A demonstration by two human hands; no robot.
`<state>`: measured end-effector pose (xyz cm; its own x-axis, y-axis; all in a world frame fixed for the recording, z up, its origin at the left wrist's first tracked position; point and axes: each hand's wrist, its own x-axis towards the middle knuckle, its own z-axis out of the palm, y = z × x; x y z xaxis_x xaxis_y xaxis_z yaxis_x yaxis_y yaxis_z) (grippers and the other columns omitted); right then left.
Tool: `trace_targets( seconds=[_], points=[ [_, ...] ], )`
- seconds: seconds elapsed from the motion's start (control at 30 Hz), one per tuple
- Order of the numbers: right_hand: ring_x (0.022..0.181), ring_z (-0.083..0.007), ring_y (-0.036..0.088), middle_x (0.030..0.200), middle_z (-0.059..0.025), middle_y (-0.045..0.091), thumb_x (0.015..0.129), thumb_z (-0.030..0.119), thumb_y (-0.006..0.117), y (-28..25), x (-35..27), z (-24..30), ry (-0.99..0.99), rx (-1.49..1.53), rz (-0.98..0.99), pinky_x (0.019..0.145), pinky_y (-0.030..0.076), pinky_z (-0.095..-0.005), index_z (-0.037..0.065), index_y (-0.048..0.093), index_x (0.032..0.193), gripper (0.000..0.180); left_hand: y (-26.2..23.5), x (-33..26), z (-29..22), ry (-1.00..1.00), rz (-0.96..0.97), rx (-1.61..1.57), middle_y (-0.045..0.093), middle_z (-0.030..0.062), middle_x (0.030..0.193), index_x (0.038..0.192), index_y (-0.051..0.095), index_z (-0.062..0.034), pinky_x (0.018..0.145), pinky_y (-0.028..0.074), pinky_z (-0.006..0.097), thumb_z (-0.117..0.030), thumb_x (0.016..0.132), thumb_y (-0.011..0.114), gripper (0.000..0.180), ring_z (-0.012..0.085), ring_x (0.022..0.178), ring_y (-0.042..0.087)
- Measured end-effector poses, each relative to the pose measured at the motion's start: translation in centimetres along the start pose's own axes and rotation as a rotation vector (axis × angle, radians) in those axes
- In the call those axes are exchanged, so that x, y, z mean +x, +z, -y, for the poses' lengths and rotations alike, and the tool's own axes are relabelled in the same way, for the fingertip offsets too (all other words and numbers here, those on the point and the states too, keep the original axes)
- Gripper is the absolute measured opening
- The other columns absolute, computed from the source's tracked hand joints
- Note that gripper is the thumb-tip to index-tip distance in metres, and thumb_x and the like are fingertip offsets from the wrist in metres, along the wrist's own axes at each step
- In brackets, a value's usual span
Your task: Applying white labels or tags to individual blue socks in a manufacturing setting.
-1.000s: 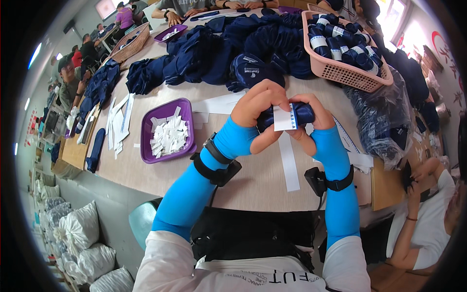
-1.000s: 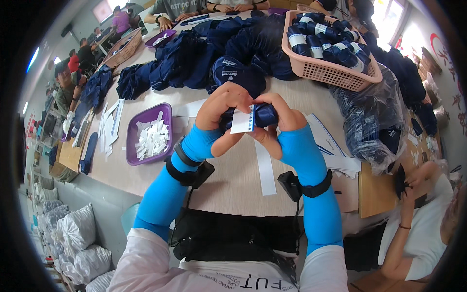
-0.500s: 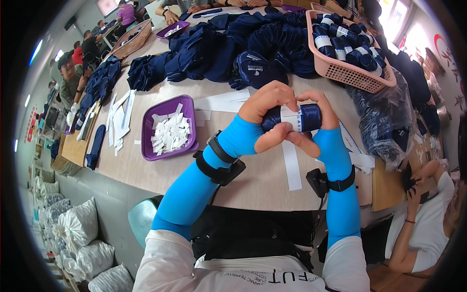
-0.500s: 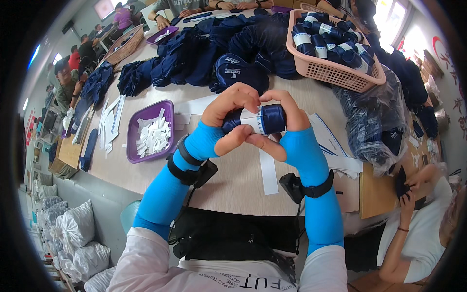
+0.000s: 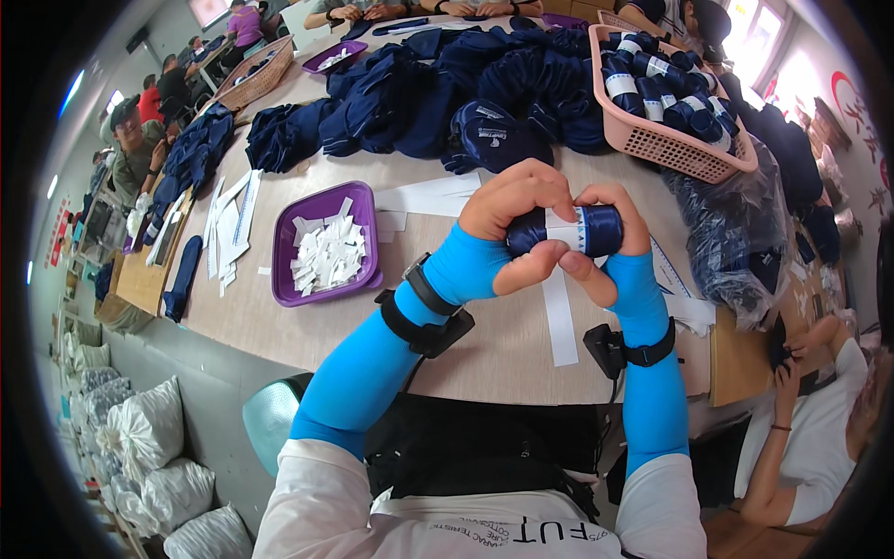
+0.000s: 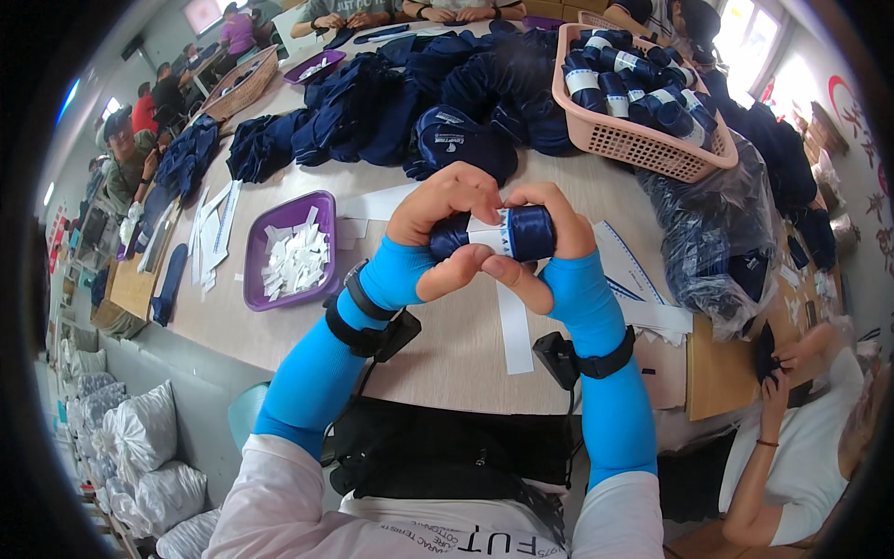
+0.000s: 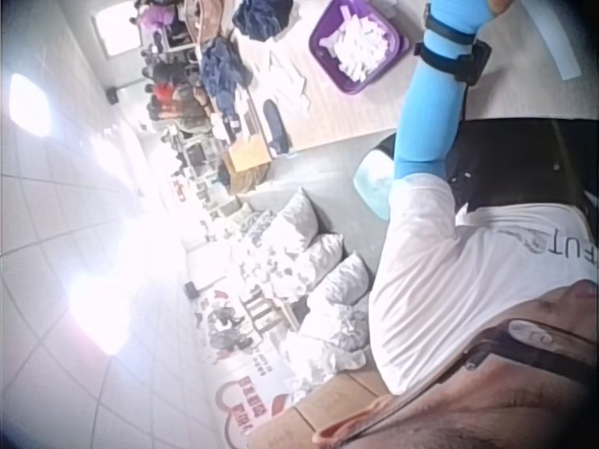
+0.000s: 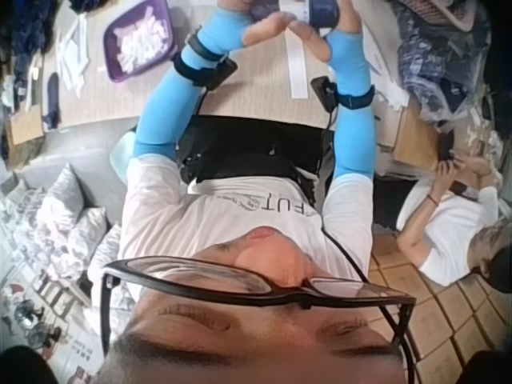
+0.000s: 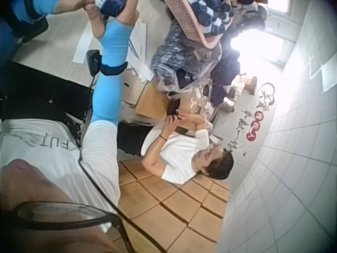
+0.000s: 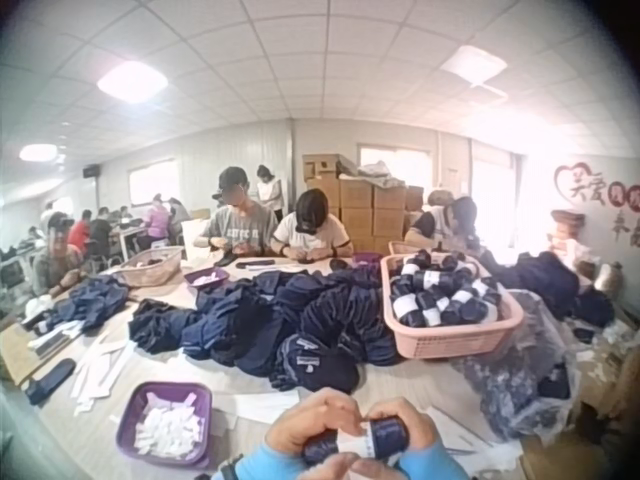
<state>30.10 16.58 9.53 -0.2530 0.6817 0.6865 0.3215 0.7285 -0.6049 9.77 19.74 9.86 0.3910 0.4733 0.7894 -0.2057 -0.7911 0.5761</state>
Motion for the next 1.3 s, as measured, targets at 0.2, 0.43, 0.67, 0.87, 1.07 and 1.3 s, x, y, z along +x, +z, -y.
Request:
trace_targets(
  seconds=[0.2, 0.43, 0.67, 0.87, 1.07, 1.3],
  points=[
    [0.073, -0.0174, 0.067, 0.088, -0.0071, 0.064, 0.076, 0.049, 0.088, -0.2, 0.0, 0.0, 0.053, -0.008, 0.002, 0.067, 0.054, -0.0260, 0.009, 0.058, 0.114, 0.062, -0.4, 0.5, -0.8, 0.015, 0.049, 0.162, 0.059, 0.0120, 0.105, 0.104, 0.066, -0.0046, 0.078, 0.053, 0.033, -0.005, 0.074, 0.068, 0.030, 0.0257, 0.092, 0.061],
    [0.076, -0.0149, 0.065, 0.091, -0.0060, 0.063, 0.078, 0.045, 0.088, 0.3, 0.0, 0.0, 0.084, 0.124, -0.011, 0.069, 0.054, -0.0253, 0.008, 0.057, 0.113, 0.059, -0.3, 0.1, -0.7, 0.191, -0.021, 0.271, 0.066, 0.0109, 0.102, 0.101, 0.073, -0.0032, 0.069, 0.055, 0.030, -0.001, 0.076, 0.076, 0.025, 0.0238, 0.083, 0.068],
    [0.084, -0.0128, 0.063, 0.098, -0.0062, 0.061, 0.079, 0.038, 0.089, 0.1, -0.4, 0.0, 0.053, 0.205, 0.005, 0.073, 0.053, -0.0243, 0.007, 0.056, 0.116, 0.059, 0.4, -0.3, -0.8, 0.249, -0.073, 0.271, 0.070, 0.0109, 0.099, 0.103, 0.077, -0.0047, 0.071, 0.057, 0.031, -0.001, 0.078, 0.078, 0.026, 0.0240, 0.084, 0.070],
    [0.083, -0.0110, 0.062, 0.099, -0.0048, 0.059, 0.080, 0.036, 0.089, 0.3, -0.5, 0.4, 0.143, 0.272, 0.022, 0.072, 0.052, -0.0230, 0.007, 0.053, 0.115, 0.057, 0.1, -0.6, -0.9, 0.186, -0.026, 0.263, 0.071, 0.0158, 0.104, 0.107, 0.077, -0.0016, 0.084, 0.059, 0.035, -0.001, 0.085, 0.071, 0.023, 0.0287, 0.097, 0.073],
    [0.081, -0.0100, 0.061, 0.099, -0.0044, 0.058, 0.081, 0.033, 0.089, 0.3, -0.6, 0.1, 0.127, 0.293, 0.011, 0.070, 0.052, -0.0223, 0.008, 0.052, 0.115, 0.056, 0.3, -0.2, -0.8, 0.208, -0.064, 0.232, 0.071, 0.0124, 0.101, 0.105, 0.078, -0.0033, 0.075, 0.059, 0.031, -0.001, 0.080, 0.079, 0.025, 0.0249, 0.088, 0.072],
    [0.080, -0.0088, 0.060, 0.097, -0.0037, 0.059, 0.083, 0.029, 0.087, 0.2, -0.5, 0.1, 0.108, 0.283, 0.007, 0.069, 0.051, -0.0218, 0.009, 0.050, 0.113, 0.052, -0.1, 0.0, -0.8, 0.163, 0.014, 0.189, 0.071, 0.0158, 0.105, 0.109, 0.077, -0.0022, 0.084, 0.059, 0.035, 0.000, 0.085, 0.072, 0.024, 0.0291, 0.102, 0.072]
  ],
)
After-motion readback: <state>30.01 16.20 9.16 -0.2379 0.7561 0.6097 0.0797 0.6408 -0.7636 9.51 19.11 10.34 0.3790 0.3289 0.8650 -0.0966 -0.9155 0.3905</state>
